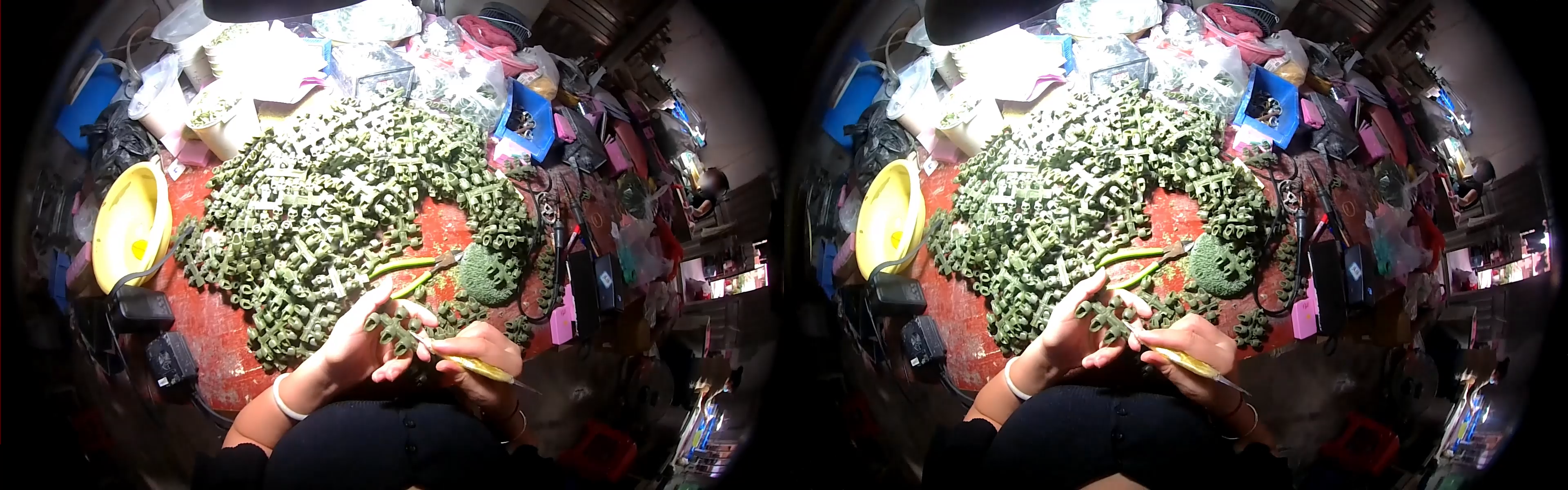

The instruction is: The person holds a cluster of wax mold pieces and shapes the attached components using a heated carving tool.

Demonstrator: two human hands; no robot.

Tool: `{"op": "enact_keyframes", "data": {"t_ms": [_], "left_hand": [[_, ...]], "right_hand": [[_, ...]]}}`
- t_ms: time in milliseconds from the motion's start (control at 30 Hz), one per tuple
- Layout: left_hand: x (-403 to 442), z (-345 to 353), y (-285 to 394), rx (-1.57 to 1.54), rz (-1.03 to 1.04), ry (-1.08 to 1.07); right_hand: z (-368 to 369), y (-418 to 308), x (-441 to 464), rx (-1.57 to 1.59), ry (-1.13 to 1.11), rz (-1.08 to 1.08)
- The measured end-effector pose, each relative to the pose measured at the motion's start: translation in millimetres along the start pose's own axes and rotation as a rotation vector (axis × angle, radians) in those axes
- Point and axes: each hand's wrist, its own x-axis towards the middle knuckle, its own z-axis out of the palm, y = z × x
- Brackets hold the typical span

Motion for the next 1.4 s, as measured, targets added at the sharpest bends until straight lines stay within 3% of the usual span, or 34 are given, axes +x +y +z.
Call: {"op": "enact_keyframes", "data": {"t_ms": [100,300,467,533,733,800,867,933,1067,1333,1400], "left_hand": [[0,-1,-1,0.020,0.002,0.010],[3,-8,-1,-0.094,-0.010,-0.048],[6,-9,-2,-0.111,-0.041,-0.087],[4,-9,-2,-0.115,-0.035,-0.051],[2,-5,-1,-0.034,-0.025,-0.042],[3,-4,-1,-0.045,-0.030,-0.100],[1,1,0,-0.021,-0.034,-0.035],[2,0,0,-0.027,-0.025,-0.052],[-1,4,1,-0.003,-0.044,-0.008],[-3,10,-1,0.065,-0.059,0.028],[-3,8,1,0.053,-0.097,-0.026]], "right_hand": [[4,-1,-3,0.016,-0.025,0.048],[16,1,-3,-0.236,0.109,-0.203],[7,2,-6,-0.187,0.181,-0.167],[3,-6,-3,-0.043,0.050,-0.012],[7,-4,0,-0.002,-0.012,-0.019],[11,-3,-1,-0.215,0.170,-0.218],[8,-6,-1,-0.186,0.200,-0.203],[1,-7,1,-0.127,0.064,-0.103],[12,4,-6,0.043,0.019,0.037],[2,6,-5,-0.003,-0.085,0.037],[2,-1,-12,0.304,0.256,0.330]]}}
